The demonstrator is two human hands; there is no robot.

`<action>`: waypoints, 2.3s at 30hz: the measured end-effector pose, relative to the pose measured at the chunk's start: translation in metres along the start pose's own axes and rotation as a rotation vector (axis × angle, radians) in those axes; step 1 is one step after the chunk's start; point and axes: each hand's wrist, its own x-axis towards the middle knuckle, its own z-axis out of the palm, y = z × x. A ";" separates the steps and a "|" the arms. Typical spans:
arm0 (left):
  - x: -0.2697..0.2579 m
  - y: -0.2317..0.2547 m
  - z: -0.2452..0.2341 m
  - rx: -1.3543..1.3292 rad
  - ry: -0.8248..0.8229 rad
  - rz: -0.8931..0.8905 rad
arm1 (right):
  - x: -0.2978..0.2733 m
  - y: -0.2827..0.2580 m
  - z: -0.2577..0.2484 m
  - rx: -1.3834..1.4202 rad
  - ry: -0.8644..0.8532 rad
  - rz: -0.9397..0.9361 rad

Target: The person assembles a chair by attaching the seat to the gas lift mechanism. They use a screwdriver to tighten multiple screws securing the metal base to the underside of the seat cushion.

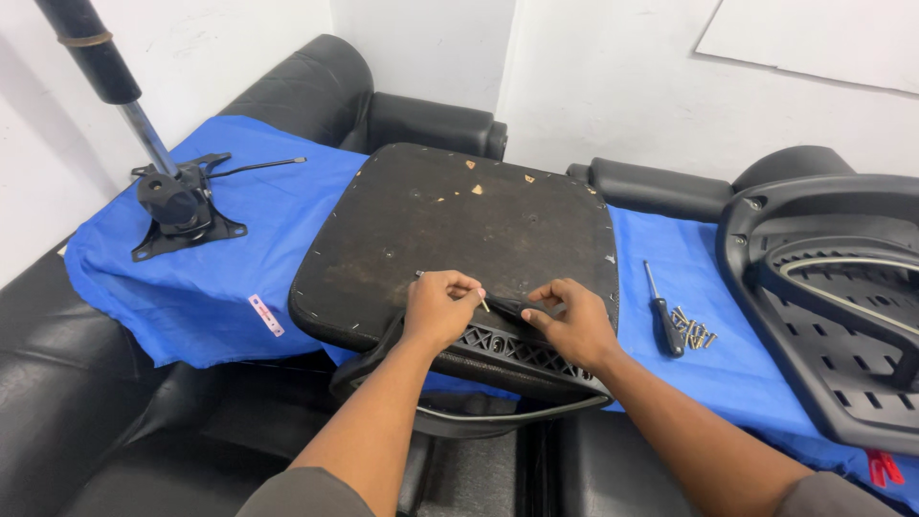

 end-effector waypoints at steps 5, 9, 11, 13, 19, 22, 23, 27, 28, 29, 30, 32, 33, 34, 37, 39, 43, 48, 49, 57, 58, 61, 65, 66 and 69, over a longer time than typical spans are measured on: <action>-0.002 0.024 0.028 -0.024 -0.155 -0.032 | -0.005 0.005 -0.007 0.110 -0.084 -0.069; -0.004 0.038 0.045 -0.016 -0.244 -0.043 | -0.006 0.017 -0.014 0.073 -0.076 -0.010; -0.005 0.040 0.051 -0.041 -0.263 -0.002 | -0.007 0.027 -0.019 0.089 -0.053 -0.031; -0.006 0.042 0.057 -0.044 -0.272 0.033 | -0.008 0.037 -0.023 0.070 -0.004 -0.052; -0.005 0.038 0.066 0.040 -0.216 0.061 | -0.010 0.074 -0.034 0.097 0.117 -0.011; -0.005 0.031 0.063 0.099 -0.193 0.023 | -0.013 0.099 -0.041 0.194 0.153 0.076; -0.005 0.029 0.062 0.125 -0.183 0.017 | -0.014 0.108 -0.043 0.233 0.170 0.103; -0.007 0.021 0.059 0.137 -0.177 0.008 | -0.019 0.151 -0.055 0.416 0.236 0.247; -0.006 0.021 0.060 0.149 -0.172 -0.009 | -0.020 0.163 -0.059 0.428 0.257 0.277; -0.006 0.021 0.061 0.160 -0.166 -0.026 | -0.021 0.175 -0.062 0.440 0.279 0.307; -0.006 0.020 0.062 0.172 -0.159 -0.044 | -0.021 0.186 -0.065 0.452 0.298 0.335; -0.006 0.019 0.064 0.194 -0.151 -0.064 | -0.024 0.208 -0.071 0.473 0.322 0.413; -0.007 0.019 0.066 0.205 -0.148 -0.075 | -0.025 0.219 -0.074 0.482 0.334 0.453; -0.007 0.018 0.067 0.206 -0.137 -0.065 | -0.026 0.229 -0.077 0.515 0.335 0.480; -0.009 0.014 0.070 0.218 -0.112 -0.029 | -0.025 0.256 -0.081 0.585 0.341 0.557; -0.010 0.011 0.070 0.239 -0.102 0.000 | -0.022 0.270 -0.082 0.600 0.344 0.595; -0.009 0.006 0.072 0.267 -0.080 0.048 | -0.014 0.289 -0.081 0.575 0.345 0.654; -0.009 0.003 0.074 0.275 -0.057 0.092 | -0.005 0.291 -0.079 0.532 0.335 0.715; -0.009 0.003 0.074 0.284 -0.066 0.097 | -0.003 0.289 -0.079 0.520 0.335 0.732; -0.008 -0.001 0.069 0.380 -0.175 0.157 | 0.012 0.264 -0.087 0.392 0.331 0.769; -0.008 -0.001 0.068 0.365 -0.175 0.194 | 0.012 0.262 -0.087 0.388 0.338 0.777; -0.008 -0.002 0.065 0.340 -0.201 0.269 | 0.013 0.257 -0.087 0.373 0.361 0.794; -0.010 0.000 0.055 0.387 -0.310 0.297 | 0.009 0.254 -0.084 0.326 0.418 0.801; -0.011 0.001 0.052 0.406 -0.334 0.310 | 0.009 0.252 -0.083 0.308 0.438 0.800; -0.014 0.004 0.049 0.441 -0.421 0.318 | 0.002 0.244 -0.078 0.178 0.491 0.597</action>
